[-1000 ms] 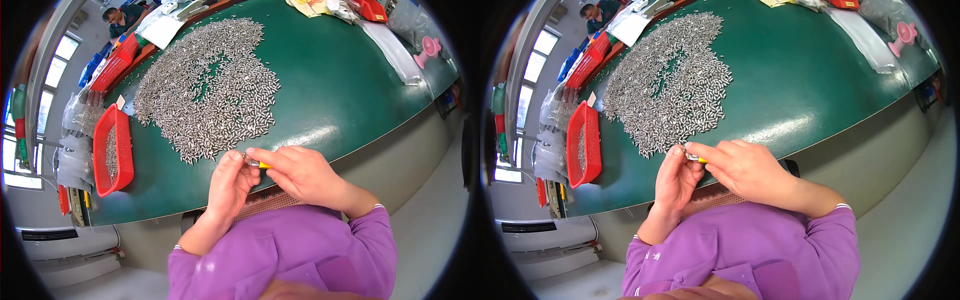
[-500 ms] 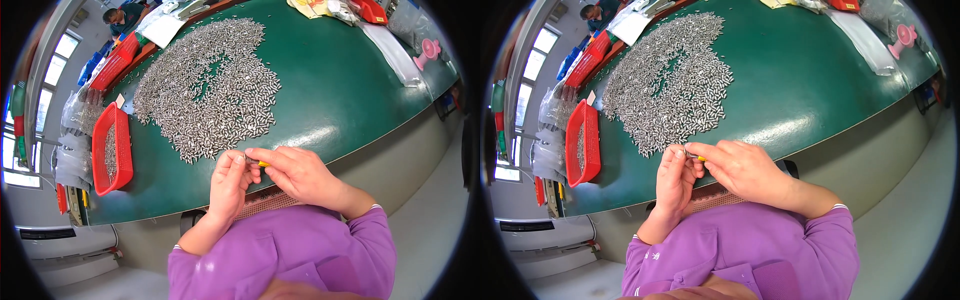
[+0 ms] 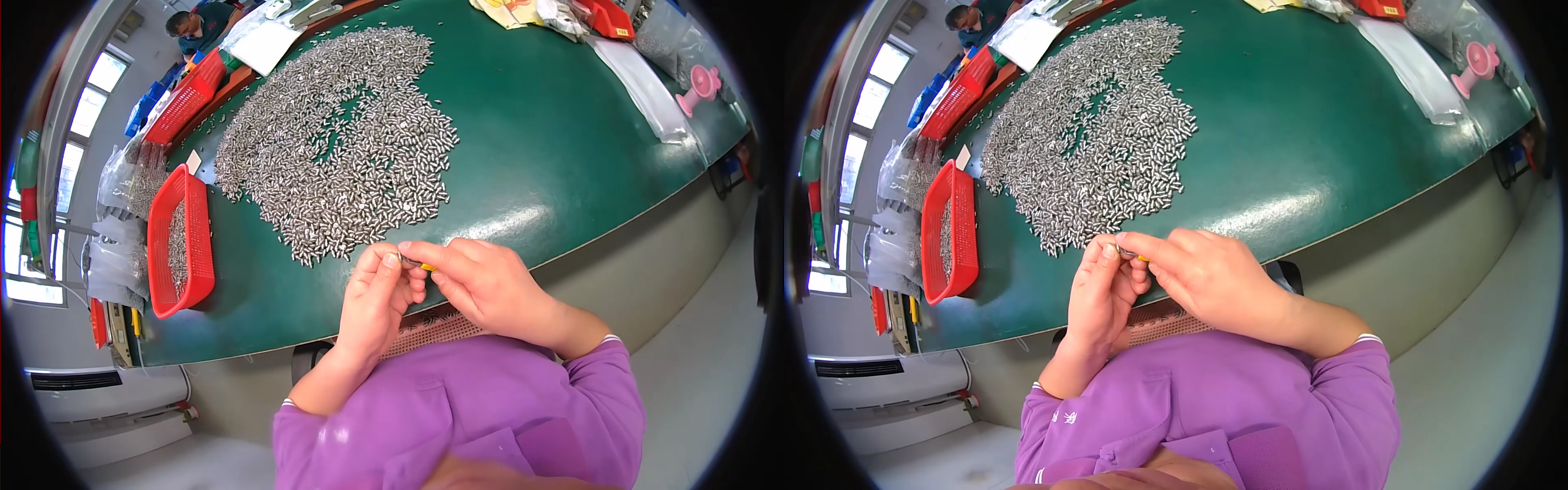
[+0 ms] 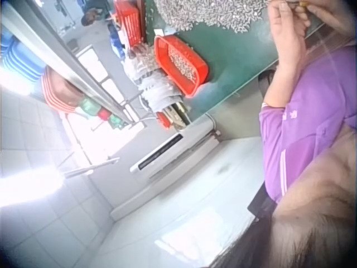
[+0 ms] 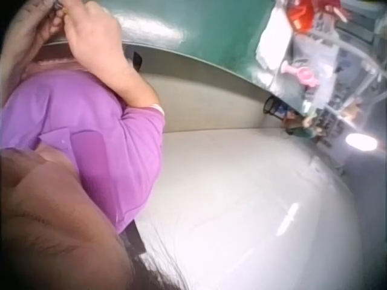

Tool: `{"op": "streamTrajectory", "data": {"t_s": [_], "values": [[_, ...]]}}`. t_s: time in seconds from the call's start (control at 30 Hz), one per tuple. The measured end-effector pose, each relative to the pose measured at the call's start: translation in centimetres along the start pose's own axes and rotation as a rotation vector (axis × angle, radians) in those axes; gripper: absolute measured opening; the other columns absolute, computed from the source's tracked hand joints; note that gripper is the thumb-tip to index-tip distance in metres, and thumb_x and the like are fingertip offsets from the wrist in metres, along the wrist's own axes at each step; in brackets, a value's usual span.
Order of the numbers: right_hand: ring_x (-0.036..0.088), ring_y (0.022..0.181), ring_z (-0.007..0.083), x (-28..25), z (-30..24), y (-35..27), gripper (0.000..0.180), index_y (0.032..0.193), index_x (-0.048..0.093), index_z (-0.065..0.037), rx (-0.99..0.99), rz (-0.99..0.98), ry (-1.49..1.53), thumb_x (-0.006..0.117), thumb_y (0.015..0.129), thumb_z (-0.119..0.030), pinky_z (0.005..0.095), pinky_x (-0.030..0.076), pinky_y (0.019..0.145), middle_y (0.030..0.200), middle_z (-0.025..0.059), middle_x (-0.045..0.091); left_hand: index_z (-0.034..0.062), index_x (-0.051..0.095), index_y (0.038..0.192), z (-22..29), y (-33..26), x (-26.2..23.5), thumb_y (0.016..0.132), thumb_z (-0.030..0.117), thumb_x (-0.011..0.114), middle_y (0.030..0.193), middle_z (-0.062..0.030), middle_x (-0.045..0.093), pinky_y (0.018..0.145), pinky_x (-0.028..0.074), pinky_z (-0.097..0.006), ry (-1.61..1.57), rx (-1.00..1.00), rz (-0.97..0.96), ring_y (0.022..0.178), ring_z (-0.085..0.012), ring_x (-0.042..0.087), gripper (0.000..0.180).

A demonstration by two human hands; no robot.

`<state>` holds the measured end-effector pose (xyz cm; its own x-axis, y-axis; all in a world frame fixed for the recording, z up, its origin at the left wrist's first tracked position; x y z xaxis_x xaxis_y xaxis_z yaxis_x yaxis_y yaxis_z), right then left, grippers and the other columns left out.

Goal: Inspecting and sorting small metal hardware components on a workbench.

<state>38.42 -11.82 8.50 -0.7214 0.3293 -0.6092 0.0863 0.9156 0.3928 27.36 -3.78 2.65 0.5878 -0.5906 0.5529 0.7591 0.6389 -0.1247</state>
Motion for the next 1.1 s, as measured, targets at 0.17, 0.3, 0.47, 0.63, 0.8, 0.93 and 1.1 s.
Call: {"op": "streamTrajectory", "data": {"t_s": [0.17,0.3,0.47,0.63,0.8,0.93,1.1], "values": [[0.062,0.075,0.0269,0.3,0.0,-0.3,0.057,0.142,0.055,-0.020,-0.021,0.060,-0.077,0.063,0.088,-0.006,0.0399,0.052,0.065,0.082,0.0073,0.057,0.0084,0.056,0.106,-0.9,0.0,0.5,0.108,0.025,0.050,0.095,-0.0044,0.064,0.075,0.051,-0.028,-0.225,-0.138,-0.022,0.083,-0.0127,0.059,0.018],[0.062,0.072,0.0282,0.2,0.8,-0.2,0.052,0.142,0.055,-0.018,0.029,0.049,0.099,0.062,0.091,-0.007,0.0412,0.052,0.064,0.080,0.0090,0.059,0.0074,0.056,0.106,-0.3,0.0,0.0,0.108,0.023,0.050,0.095,-0.0051,0.065,0.074,0.051,-0.027,-0.097,-0.041,-0.001,0.081,-0.0121,0.059,0.017],[0.063,0.072,0.0293,-0.3,0.3,0.2,0.049,0.141,0.056,-0.017,0.045,-0.020,0.093,0.060,0.093,-0.008,0.0424,0.053,0.065,0.079,0.0103,0.061,0.0048,0.056,0.107,1.4,-0.4,-0.2,0.107,0.015,0.053,0.096,-0.0070,0.067,0.075,0.053,-0.027,0.214,0.152,0.014,0.080,-0.0111,0.061,0.011],[0.063,0.072,0.0290,0.0,0.3,0.1,0.050,0.142,0.056,-0.019,0.037,-0.044,0.101,0.060,0.092,-0.009,0.0427,0.053,0.065,0.078,0.0098,0.060,0.0042,0.056,0.108,1.2,-0.4,-0.4,0.106,0.014,0.054,0.095,-0.0070,0.067,0.075,0.055,-0.026,0.210,0.140,0.016,0.081,-0.0112,0.062,0.010],[0.063,0.073,0.0291,0.0,-0.1,0.2,0.052,0.141,0.056,-0.020,0.015,-0.043,0.096,0.060,0.091,-0.007,0.0423,0.053,0.066,0.079,0.0091,0.060,0.0034,0.058,0.112,1.3,-0.4,-0.4,0.106,0.020,0.056,0.092,-0.0066,0.065,0.066,0.053,-0.025,0.247,0.134,0.072,0.076,-0.0118,0.062,0.018],[0.063,0.074,0.0293,-0.1,-0.3,0.1,0.053,0.142,0.055,-0.018,-0.002,-0.046,0.085,0.060,0.091,-0.006,0.0422,0.053,0.066,0.080,0.0096,0.060,0.0018,0.060,0.109,1.5,-0.5,-0.6,0.105,0.019,0.057,0.093,-0.0068,0.065,0.064,0.053,-0.025,0.310,0.184,0.074,0.074,-0.0124,0.061,0.017],[0.063,0.075,0.0294,0.0,0.0,0.0,0.055,0.144,0.052,-0.016,0.009,-0.037,0.109,0.061,0.090,-0.007,0.0420,0.053,0.067,0.080,0.0099,0.060,0.0013,0.059,0.104,1.8,-0.6,-1.2,0.104,0.017,0.059,0.097,-0.0082,0.065,0.063,0.053,-0.026,0.312,0.255,0.093,0.072,-0.0131,0.060,0.016]]}}
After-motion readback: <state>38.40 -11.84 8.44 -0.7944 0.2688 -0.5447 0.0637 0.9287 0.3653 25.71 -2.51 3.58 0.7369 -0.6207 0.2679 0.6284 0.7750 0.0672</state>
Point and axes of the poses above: each hand's wrist, its own y-axis towards the middle knuckle, its own x-axis out of the palm, z = x × y, the point moved 8 cm from there along y, towards the middle knuckle
